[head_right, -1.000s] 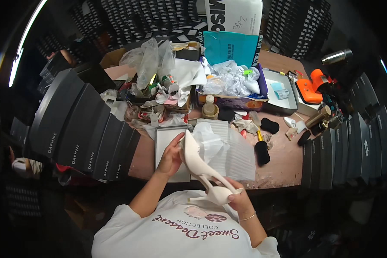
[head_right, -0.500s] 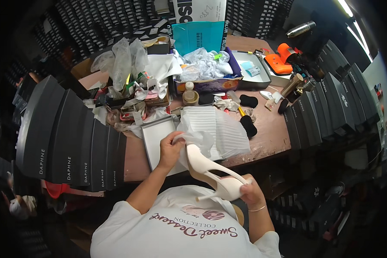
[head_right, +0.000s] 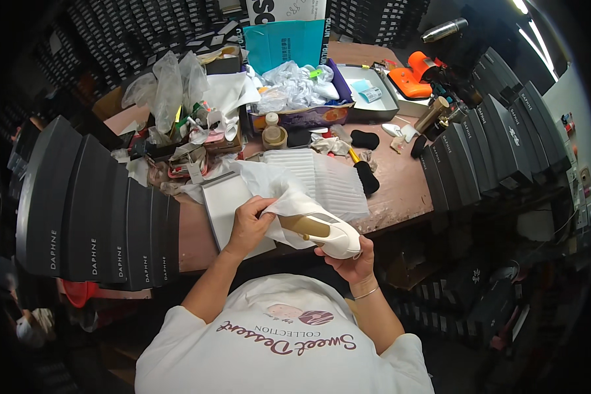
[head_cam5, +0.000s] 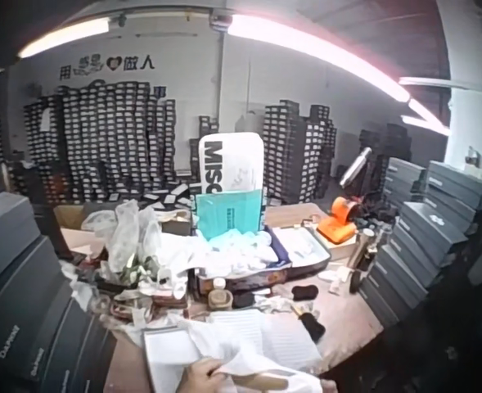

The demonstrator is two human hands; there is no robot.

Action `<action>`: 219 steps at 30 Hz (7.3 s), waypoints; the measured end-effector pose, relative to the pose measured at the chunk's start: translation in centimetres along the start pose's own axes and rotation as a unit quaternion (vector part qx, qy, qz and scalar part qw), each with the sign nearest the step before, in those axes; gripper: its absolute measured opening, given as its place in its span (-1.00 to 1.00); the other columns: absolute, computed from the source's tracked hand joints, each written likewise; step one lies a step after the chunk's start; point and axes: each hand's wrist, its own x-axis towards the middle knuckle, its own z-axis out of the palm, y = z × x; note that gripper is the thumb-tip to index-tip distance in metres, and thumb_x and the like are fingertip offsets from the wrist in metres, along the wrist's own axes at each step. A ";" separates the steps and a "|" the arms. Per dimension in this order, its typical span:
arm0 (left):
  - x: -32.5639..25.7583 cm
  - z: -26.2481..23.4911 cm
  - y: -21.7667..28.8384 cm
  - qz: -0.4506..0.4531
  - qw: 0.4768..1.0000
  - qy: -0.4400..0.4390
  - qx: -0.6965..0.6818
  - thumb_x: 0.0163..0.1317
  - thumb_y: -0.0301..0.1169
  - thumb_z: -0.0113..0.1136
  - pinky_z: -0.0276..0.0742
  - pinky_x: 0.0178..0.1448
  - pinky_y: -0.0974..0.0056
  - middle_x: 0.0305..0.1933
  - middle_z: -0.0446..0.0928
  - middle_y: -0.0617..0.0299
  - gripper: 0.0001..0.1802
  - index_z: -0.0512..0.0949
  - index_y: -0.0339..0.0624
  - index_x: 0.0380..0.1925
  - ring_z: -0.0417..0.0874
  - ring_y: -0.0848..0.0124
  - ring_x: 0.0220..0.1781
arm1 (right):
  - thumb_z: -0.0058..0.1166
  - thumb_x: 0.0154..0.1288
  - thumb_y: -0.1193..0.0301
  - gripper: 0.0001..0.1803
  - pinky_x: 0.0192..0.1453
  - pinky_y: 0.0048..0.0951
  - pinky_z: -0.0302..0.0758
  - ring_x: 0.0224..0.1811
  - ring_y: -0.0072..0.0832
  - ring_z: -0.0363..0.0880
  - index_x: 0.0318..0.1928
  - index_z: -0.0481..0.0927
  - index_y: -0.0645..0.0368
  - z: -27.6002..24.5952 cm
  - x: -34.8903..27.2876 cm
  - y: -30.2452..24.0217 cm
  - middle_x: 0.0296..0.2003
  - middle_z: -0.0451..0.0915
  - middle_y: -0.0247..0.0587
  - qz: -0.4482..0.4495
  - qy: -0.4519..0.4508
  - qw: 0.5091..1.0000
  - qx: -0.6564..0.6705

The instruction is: Inspecting, cleaning the soles, and packing a pair of white high-heeled shoes into a box with protective materials.

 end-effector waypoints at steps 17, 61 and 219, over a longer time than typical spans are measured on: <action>-4.7 5.6 4.9 0.374 0.922 -0.093 0.042 -0.12 -0.66 0.22 0.49 -0.46 0.29 -0.44 0.48 0.18 -0.47 0.54 -0.33 0.00 0.54 0.30 -0.51 | -0.08 0.38 0.17 -0.43 0.43 -0.15 0.18 0.34 -0.17 0.24 0.30 0.27 0.18 0.9 2.7 4.6 0.30 0.26 -0.04 -0.194 0.098 0.952 -0.218; 7.8 18.0 -22.0 -0.146 0.979 0.133 0.047 0.14 -0.23 0.27 0.16 0.38 0.11 0.28 0.22 -0.27 -0.14 0.06 -0.42 0.30 0.25 -0.05 0.33 | 0.11 0.32 0.31 -0.71 -0.26 -0.58 0.52 -0.44 -0.63 0.54 -0.25 0.63 0.37 -10.4 8.0 -4.5 -0.46 0.63 -0.30 0.245 0.034 0.746 -0.619; -15.1 -35.7 16.8 -0.003 0.646 0.750 0.142 0.29 0.18 -0.04 0.32 0.22 0.22 0.19 0.44 0.04 -0.23 0.26 -0.15 0.29 0.43 0.25 0.24 | 0.03 0.39 0.28 -0.55 -0.22 -0.53 0.52 -0.24 -0.57 0.55 0.16 0.41 0.31 5.4 19.1 7.4 -0.15 0.56 -0.22 0.252 -0.294 0.710 -0.588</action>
